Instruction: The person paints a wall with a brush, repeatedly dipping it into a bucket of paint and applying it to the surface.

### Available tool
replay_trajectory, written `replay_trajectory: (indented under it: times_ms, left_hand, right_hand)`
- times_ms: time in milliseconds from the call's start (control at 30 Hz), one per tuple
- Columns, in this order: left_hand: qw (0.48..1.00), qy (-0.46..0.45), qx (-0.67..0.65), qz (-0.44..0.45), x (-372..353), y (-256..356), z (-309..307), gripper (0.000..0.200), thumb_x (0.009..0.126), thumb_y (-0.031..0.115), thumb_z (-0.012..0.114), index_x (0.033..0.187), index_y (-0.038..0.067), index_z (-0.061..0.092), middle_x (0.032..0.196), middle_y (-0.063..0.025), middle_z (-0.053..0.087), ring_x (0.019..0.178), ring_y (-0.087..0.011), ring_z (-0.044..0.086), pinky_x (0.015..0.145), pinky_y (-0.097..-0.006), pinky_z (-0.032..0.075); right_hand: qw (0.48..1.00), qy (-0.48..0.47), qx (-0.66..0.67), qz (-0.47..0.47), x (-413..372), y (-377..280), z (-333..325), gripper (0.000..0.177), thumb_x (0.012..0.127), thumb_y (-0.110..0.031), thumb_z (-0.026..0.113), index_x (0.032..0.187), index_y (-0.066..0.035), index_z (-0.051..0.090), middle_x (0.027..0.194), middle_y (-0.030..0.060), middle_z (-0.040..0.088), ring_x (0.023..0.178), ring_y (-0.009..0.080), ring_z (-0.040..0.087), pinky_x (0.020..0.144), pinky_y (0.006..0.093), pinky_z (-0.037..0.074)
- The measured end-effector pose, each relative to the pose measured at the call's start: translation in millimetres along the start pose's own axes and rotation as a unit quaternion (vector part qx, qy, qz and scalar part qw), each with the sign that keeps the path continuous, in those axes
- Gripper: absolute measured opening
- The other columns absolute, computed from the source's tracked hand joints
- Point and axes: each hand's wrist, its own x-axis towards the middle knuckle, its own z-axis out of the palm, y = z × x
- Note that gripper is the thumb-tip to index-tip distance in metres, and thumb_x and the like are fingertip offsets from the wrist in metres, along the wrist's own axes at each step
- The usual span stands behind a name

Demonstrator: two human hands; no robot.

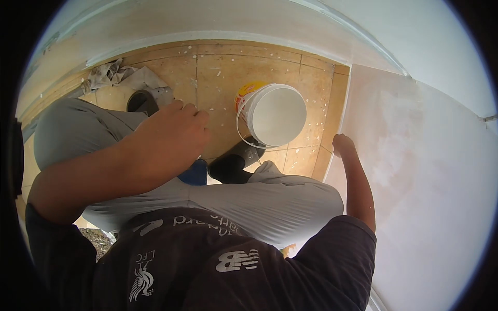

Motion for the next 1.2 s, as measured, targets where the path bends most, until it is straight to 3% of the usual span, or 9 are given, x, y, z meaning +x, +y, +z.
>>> replay_trajectory:
  times_ms: [67, 200, 333, 567, 667, 767, 800, 1000, 1200]
  left_hand:
    - [1.000, -0.015, 0.004, -0.001, 3, -1, -2, 0.013, 0.074, 0.004, 0.065, 0.087, 0.002, 0.067, 0.094, -0.0115, 0.059, 0.094, -0.0236, 0.057, 0.081, -0.0348, 0.045]
    - [0.999, -0.051, -0.015, -0.011, 10, -1, -5, 0.012, 0.073, 0.004, 0.066, 0.084, 0.002, 0.067, 0.094, -0.0118, 0.060, 0.092, -0.0239, 0.058, 0.079, -0.0350, 0.045]
    - [0.999, 0.013, -0.041, -0.022, 11, -6, 8, 0.012, 0.074, 0.010, 0.069, 0.083, 0.003, 0.067, 0.095, -0.0118, 0.060, 0.092, -0.0247, 0.058, 0.078, -0.0349, 0.045]
    - [0.999, -0.008, -0.038, -0.035, 20, -1, 1, 0.022, 0.084, 0.023, 0.070, 0.092, 0.003, 0.066, 0.098, -0.0124, 0.061, 0.100, -0.0275, 0.059, 0.090, -0.0395, 0.045]
    - [0.999, 0.037, 0.000, -0.017, 18, 1, 5, 0.011, 0.079, 0.009, 0.065, 0.089, 0.005, 0.067, 0.094, -0.0102, 0.061, 0.095, -0.0248, 0.061, 0.085, -0.0357, 0.047]
    - [1.000, 0.025, 0.008, -0.006, 16, 2, -3, 0.012, 0.079, 0.009, 0.065, 0.091, 0.005, 0.066, 0.094, -0.0104, 0.060, 0.096, -0.0247, 0.060, 0.086, -0.0358, 0.046]
    - [1.000, 0.024, 0.007, -0.011, 15, 2, -3, 0.012, 0.080, 0.010, 0.065, 0.091, 0.005, 0.066, 0.095, -0.0103, 0.060, 0.097, -0.0244, 0.060, 0.087, -0.0356, 0.046]
    - [0.999, 0.033, 0.002, -0.015, 14, 5, -5, 0.017, 0.082, 0.017, 0.068, 0.094, 0.005, 0.065, 0.097, -0.0093, 0.059, 0.098, -0.0231, 0.059, 0.088, -0.0350, 0.045]
    - [0.999, 0.037, 0.011, -0.010, 10, 18, -8, 0.020, 0.084, 0.022, 0.069, 0.094, 0.004, 0.065, 0.096, -0.0091, 0.059, 0.098, -0.0232, 0.058, 0.089, -0.0355, 0.045]
  right_hand:
    - [1.000, -0.008, 0.016, 0.008, 21, 8, -9, 0.018, 0.073, 0.003, 0.064, 0.090, 0.005, 0.071, 0.097, 0.0278, 0.068, 0.091, 0.0402, 0.069, 0.077, 0.0441, 0.058]
    - [0.992, 0.116, 0.024, 0.052, 56, 30, -64, 0.011, 0.080, 0.001, 0.063, 0.089, 0.004, 0.068, 0.096, 0.0251, 0.069, 0.093, 0.0388, 0.068, 0.079, 0.0451, 0.057]
    - [0.940, 0.340, 0.036, 0.017, 82, 55, -105, 0.012, 0.083, -0.004, 0.060, 0.080, -0.002, 0.071, 0.084, 0.0230, 0.070, 0.079, 0.0386, 0.069, 0.072, 0.0467, 0.057]
    - [0.890, 0.448, -0.060, -0.053, 76, 46, -106, 0.013, 0.085, -0.007, 0.056, 0.078, -0.004, 0.067, 0.094, 0.0148, 0.065, 0.092, 0.0286, 0.067, 0.073, 0.0389, 0.059]
    - [0.941, 0.331, -0.072, 0.002, 89, 57, -62, 0.015, 0.085, -0.007, 0.055, 0.080, -0.003, 0.069, 0.093, 0.0158, 0.067, 0.087, 0.0298, 0.069, 0.073, 0.0383, 0.059]
    - [0.955, 0.290, -0.062, -0.009, 56, 42, -24, 0.015, 0.085, -0.008, 0.056, 0.081, -0.004, 0.071, 0.094, 0.0150, 0.068, 0.083, 0.0290, 0.071, 0.070, 0.0377, 0.059]
    - [0.962, 0.273, -0.024, 0.000, 41, 36, -6, 0.013, 0.082, -0.007, 0.059, 0.075, -0.002, 0.068, 0.086, 0.0161, 0.067, 0.086, 0.0315, 0.068, 0.072, 0.0428, 0.057]
    - [0.984, 0.164, -0.058, -0.027, -53, 18, 111, 0.012, 0.083, -0.010, 0.060, 0.079, -0.007, 0.071, 0.084, 0.0120, 0.067, 0.083, 0.0271, 0.069, 0.070, 0.0378, 0.057]
    - [0.999, -0.009, 0.050, 0.020, -84, 9, 166, 0.011, 0.082, -0.010, 0.066, 0.082, -0.001, 0.072, 0.094, 0.0204, 0.071, 0.091, 0.0335, 0.070, 0.077, 0.0428, 0.057]
